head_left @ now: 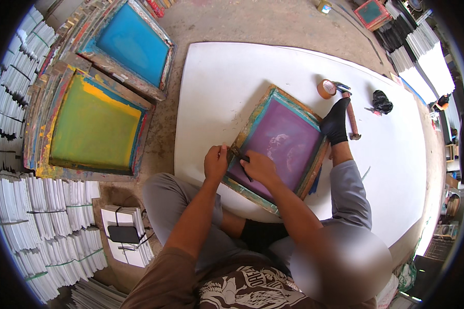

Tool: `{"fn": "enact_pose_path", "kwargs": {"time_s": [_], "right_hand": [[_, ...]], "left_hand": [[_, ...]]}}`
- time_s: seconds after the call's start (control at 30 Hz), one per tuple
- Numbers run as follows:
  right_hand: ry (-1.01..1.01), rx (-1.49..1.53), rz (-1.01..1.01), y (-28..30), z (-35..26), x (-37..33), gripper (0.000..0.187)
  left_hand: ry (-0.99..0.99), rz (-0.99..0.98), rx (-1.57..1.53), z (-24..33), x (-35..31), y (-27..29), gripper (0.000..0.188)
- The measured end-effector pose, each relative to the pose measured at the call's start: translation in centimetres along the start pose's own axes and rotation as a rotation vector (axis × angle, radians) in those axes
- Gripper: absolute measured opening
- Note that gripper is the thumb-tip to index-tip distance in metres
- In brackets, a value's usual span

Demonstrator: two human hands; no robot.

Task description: The person sits on the floor and uses a small tool to scrape the edges of a purple screen printing frame. They then use pliers to pull out staples from the frame's edge. The person works on the frame's perimeter, removing old staples and cleaning the surface.

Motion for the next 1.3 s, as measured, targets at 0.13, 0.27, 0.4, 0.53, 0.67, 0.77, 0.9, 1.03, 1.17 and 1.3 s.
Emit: {"fn": "enact_pose_path", "kwargs": {"time_s": [0.13,0.27,0.4,0.53,0.67,0.77,0.9,1.03,1.17,1.3], "right_hand": [[0.026,-0.141,0.096,-0.1,-1.3,-0.3,0.033],[0.066,-0.228,0.103,0.1,-3.1,-0.9,0.028],[0.202,-0.345,0.182,-0.3,-4.8,-0.3,0.021],[0.300,-0.507,0.276,0.3,-6.5,0.9,0.013],[0.312,-0.838,0.225,0.4,-8.1,2.1,0.008],[0.288,-1.088,0.207,0.5,-9.7,1.6,0.007],[0.396,-1.002,0.292,0.5,-9.6,2.5,0.008],[0.465,-0.950,0.123,0.6,-8.9,2.5,0.009],[0.594,-1.158,0.274,-0.2,-8.6,2.2,0.009],[0.622,-1.198,0.343,-0.9,-9.1,1.6,0.009]], "left_hand": [[-0.044,0.005,0.011,0.5,0.0,-0.1,0.041],[-0.022,-0.006,0.012,0.3,0.1,-0.1,0.045],[-0.023,0.018,-0.031,-0.8,0.1,-0.2,0.046],[0.094,0.056,-0.223,-0.9,0.0,-0.9,0.046],[-0.017,0.039,-0.119,1.6,0.0,0.0,0.044],[-0.065,0.061,-0.039,1.7,0.0,0.7,0.043],[-0.043,0.031,-0.031,0.6,0.1,0.0,0.047],[-0.061,0.032,0.023,0.4,-0.1,-0.4,0.051],[-0.057,0.029,0.011,0.1,0.0,-0.5,0.053],[-0.019,0.020,-0.062,-1.1,0.0,-0.5,0.053]]}}
Point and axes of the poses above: each hand's wrist, its own x-axis towards the middle knuckle, its own y-axis out of the back of the hand, z = x × y, the point moved 7 cm from there along x, towards the middle knuckle, and after that the axes turned 13 degrees about -y, right-handed, at the moved point
